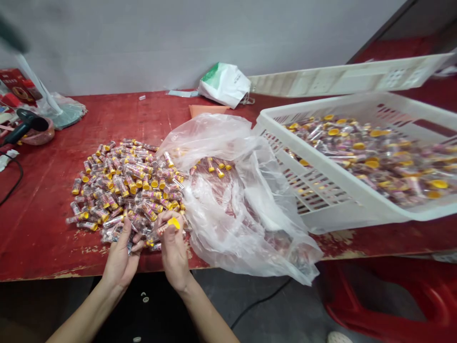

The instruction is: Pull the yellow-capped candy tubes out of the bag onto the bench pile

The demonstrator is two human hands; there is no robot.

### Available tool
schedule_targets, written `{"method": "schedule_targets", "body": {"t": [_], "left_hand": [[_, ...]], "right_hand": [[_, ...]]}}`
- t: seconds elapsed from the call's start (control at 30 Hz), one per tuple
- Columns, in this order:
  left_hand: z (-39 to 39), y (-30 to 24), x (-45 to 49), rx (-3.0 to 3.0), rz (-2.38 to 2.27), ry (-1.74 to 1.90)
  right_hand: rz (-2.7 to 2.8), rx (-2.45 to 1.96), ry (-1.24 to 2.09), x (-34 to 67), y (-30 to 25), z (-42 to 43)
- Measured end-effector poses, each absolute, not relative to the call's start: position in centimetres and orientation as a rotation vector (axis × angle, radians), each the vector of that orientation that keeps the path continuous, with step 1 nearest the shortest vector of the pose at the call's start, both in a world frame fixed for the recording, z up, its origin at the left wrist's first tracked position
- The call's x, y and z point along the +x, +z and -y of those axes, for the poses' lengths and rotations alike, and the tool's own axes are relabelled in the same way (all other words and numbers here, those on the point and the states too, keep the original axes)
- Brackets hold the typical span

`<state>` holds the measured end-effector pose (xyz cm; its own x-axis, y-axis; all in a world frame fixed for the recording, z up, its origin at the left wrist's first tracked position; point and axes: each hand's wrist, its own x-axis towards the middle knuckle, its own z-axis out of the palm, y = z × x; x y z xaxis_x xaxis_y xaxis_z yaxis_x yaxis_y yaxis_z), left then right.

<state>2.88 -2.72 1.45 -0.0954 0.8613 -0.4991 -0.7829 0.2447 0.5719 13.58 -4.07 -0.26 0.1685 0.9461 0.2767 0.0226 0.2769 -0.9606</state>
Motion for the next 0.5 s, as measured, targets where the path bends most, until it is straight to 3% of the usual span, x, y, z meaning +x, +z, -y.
{"method": "schedule_targets", "body": {"t": [0.27,0.5], "left_hand": [[3.4,1.2,2.8,0.144,-0.895,1.307],[3.3,1.0,2.4,0.149,-0.876,1.292]], "right_hand": [[1.054,-1.064,0.757,13.7,-0.2,4.5],[0.939,-1.045,0.866,14.8,-0.4,5.9]]}}
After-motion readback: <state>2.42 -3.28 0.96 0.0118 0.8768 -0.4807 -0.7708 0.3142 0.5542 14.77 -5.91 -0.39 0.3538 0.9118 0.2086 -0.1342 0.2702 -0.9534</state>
